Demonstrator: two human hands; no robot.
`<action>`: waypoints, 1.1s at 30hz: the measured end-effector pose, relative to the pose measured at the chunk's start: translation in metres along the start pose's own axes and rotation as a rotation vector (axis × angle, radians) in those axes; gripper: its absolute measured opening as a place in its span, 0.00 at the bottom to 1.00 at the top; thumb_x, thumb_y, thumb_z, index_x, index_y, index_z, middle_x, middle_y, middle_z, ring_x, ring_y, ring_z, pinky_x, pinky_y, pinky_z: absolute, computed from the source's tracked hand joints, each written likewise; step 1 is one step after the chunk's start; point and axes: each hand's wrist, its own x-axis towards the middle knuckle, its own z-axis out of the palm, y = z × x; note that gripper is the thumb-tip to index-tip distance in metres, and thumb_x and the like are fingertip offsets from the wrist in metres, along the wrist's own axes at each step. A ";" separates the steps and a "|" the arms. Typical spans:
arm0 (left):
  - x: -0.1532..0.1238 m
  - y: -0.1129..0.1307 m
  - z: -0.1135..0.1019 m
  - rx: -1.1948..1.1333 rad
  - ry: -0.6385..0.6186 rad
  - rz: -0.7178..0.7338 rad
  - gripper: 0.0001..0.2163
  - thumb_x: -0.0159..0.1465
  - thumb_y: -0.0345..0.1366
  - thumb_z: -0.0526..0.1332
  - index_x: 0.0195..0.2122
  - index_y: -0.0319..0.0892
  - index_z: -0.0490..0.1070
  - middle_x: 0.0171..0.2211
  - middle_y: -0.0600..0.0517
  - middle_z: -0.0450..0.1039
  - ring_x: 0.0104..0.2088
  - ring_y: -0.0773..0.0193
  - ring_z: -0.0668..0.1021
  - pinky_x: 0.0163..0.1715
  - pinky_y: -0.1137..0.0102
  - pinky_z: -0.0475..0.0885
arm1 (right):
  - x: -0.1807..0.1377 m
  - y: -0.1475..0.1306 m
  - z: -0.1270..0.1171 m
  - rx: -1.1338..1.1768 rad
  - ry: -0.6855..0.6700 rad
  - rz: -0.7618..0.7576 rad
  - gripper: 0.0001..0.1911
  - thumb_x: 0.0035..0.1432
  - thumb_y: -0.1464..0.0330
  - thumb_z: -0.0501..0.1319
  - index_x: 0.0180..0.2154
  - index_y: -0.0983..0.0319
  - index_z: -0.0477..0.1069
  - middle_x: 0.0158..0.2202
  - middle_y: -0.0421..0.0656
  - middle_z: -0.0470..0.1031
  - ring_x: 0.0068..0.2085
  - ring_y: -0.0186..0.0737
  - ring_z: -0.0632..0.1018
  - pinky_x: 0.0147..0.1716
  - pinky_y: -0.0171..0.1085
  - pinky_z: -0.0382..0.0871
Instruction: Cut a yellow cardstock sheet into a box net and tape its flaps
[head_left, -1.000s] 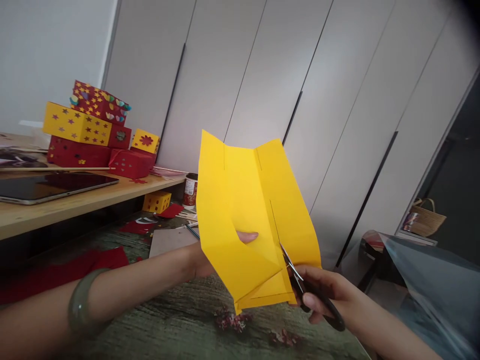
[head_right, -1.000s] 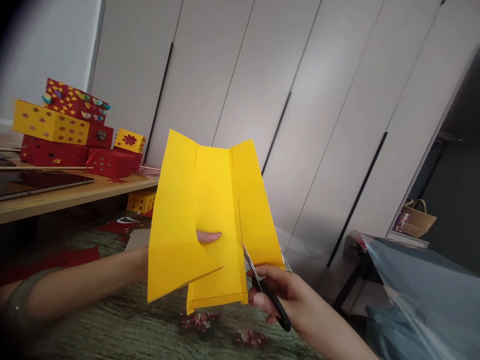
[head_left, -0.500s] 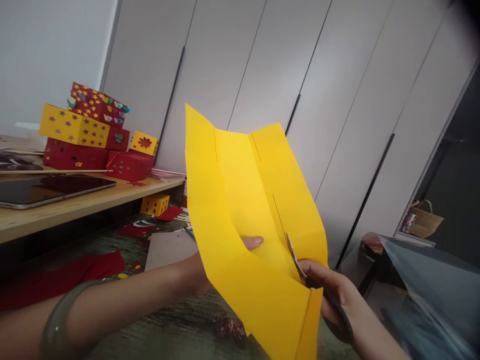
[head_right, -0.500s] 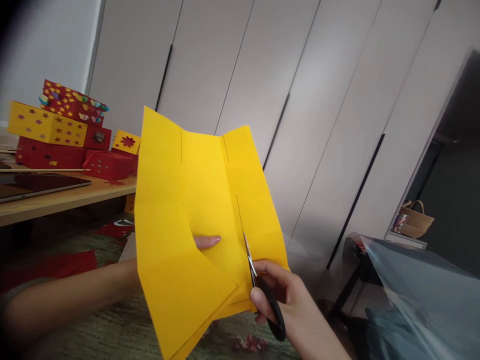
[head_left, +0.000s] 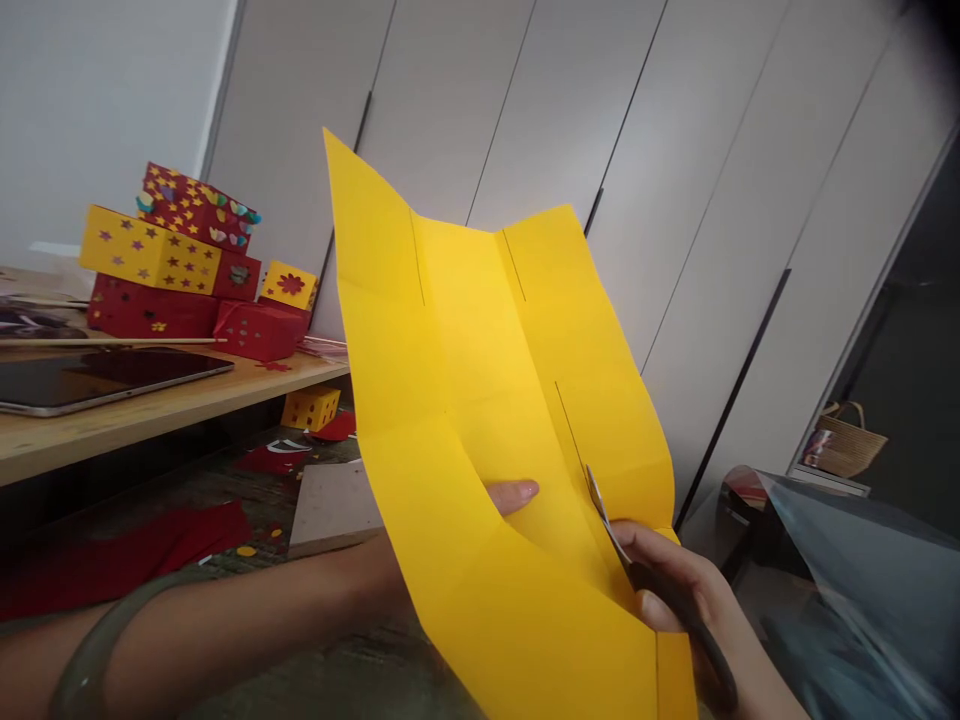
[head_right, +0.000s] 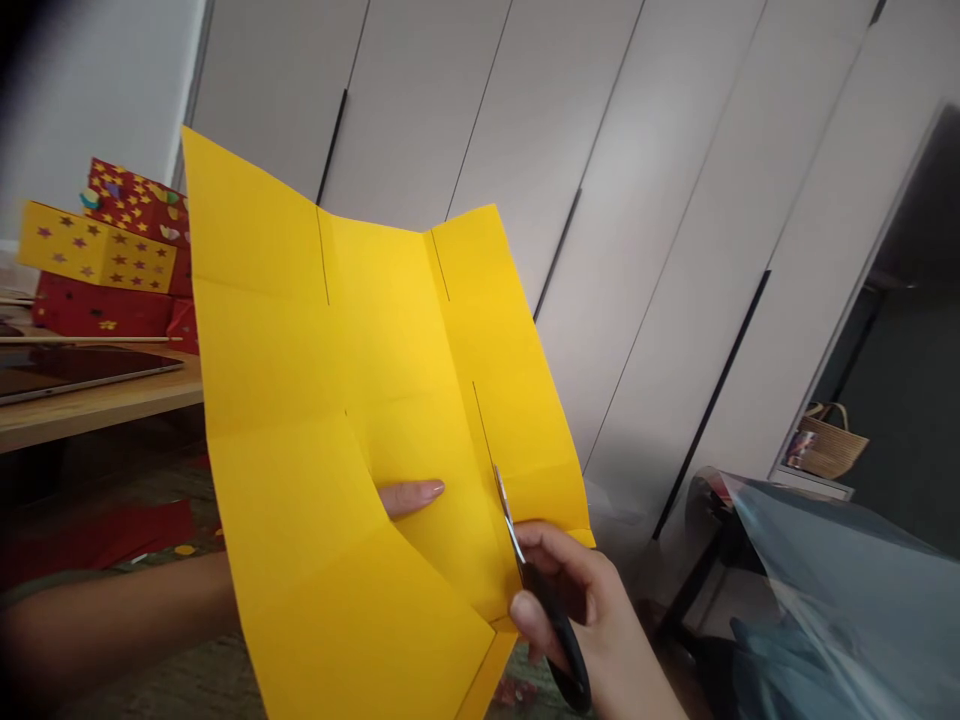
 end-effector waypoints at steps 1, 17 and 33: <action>0.000 0.000 0.000 0.014 0.025 -0.009 0.15 0.60 0.37 0.53 0.46 0.40 0.67 0.34 0.48 0.76 0.32 0.62 0.77 0.33 0.68 0.72 | 0.000 0.000 0.000 -0.009 -0.007 0.007 0.13 0.48 0.57 0.61 0.37 0.53 0.70 0.34 0.39 0.74 0.36 0.41 0.73 0.34 0.32 0.67; -0.001 0.003 0.005 -0.038 -0.027 0.034 0.15 0.61 0.33 0.51 0.49 0.43 0.65 0.35 0.49 0.76 0.33 0.65 0.77 0.34 0.70 0.72 | -0.003 0.000 -0.002 -0.078 0.079 0.069 0.11 0.45 0.58 0.63 0.34 0.50 0.72 0.30 0.38 0.75 0.31 0.41 0.76 0.26 0.31 0.70; 0.000 0.002 0.005 -0.069 -0.076 0.050 0.15 0.63 0.31 0.48 0.49 0.41 0.65 0.35 0.46 0.76 0.35 0.63 0.77 0.36 0.66 0.72 | -0.001 -0.006 -0.003 -0.160 0.118 -0.043 0.08 0.45 0.61 0.63 0.33 0.47 0.74 0.33 0.39 0.79 0.33 0.47 0.79 0.28 0.34 0.74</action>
